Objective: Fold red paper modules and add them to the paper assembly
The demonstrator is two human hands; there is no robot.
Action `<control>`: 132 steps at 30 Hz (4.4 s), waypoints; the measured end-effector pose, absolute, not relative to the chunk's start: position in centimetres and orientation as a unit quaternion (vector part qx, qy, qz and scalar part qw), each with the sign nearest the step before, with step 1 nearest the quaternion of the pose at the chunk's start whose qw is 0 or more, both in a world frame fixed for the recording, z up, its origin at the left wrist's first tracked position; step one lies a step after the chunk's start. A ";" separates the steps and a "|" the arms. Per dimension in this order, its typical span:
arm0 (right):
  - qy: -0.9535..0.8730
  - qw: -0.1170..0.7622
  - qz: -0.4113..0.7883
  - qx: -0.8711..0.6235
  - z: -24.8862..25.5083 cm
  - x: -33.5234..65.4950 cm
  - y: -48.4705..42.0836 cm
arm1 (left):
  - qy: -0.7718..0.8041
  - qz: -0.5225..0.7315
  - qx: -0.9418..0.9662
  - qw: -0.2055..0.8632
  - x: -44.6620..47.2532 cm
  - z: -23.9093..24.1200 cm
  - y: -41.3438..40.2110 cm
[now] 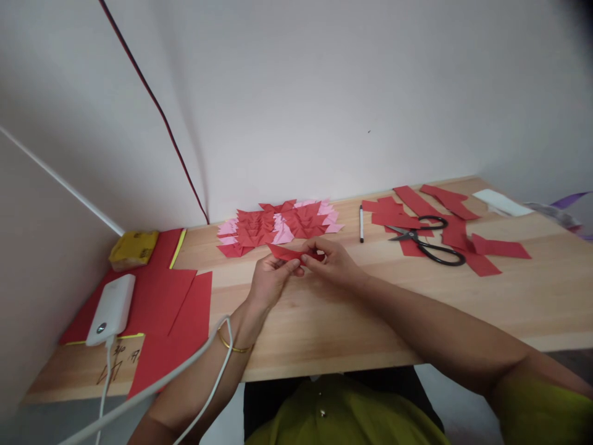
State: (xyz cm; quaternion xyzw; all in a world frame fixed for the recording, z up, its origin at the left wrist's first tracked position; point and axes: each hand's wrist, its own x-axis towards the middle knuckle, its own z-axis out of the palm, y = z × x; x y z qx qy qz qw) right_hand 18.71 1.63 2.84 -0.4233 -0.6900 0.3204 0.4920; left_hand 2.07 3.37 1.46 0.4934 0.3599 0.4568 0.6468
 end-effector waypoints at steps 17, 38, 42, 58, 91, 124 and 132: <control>-0.646 0.484 0.396 -0.439 2.7 18.6 1.7 | 0.372 0.453 0.496 0.641 2.3 1.3 3.0; -0.564 0.500 0.529 -0.390 2.5 17.7 1.2 | 0.405 0.383 0.533 0.636 2.4 1.1 2.8; -0.552 0.495 0.558 -0.373 2.4 17.6 1.2 | 0.414 0.370 0.543 0.630 2.6 1.6 2.4; -0.582 0.501 0.496 -0.405 2.8 18.1 1.6 | 0.422 0.390 0.557 0.599 2.6 1.5 2.4; -0.650 0.442 0.451 -0.423 3.1 18.5 1.7 | 0.366 0.493 0.430 0.662 2.6 1.3 3.3; -0.648 0.442 0.450 -0.427 2.9 18.8 2.0 | 0.362 0.470 0.383 0.708 2.5 1.7 3.2; -0.665 0.457 0.414 -0.421 3.1 18.6 1.7 | 0.384 0.491 0.405 0.669 2.5 1.5 3.4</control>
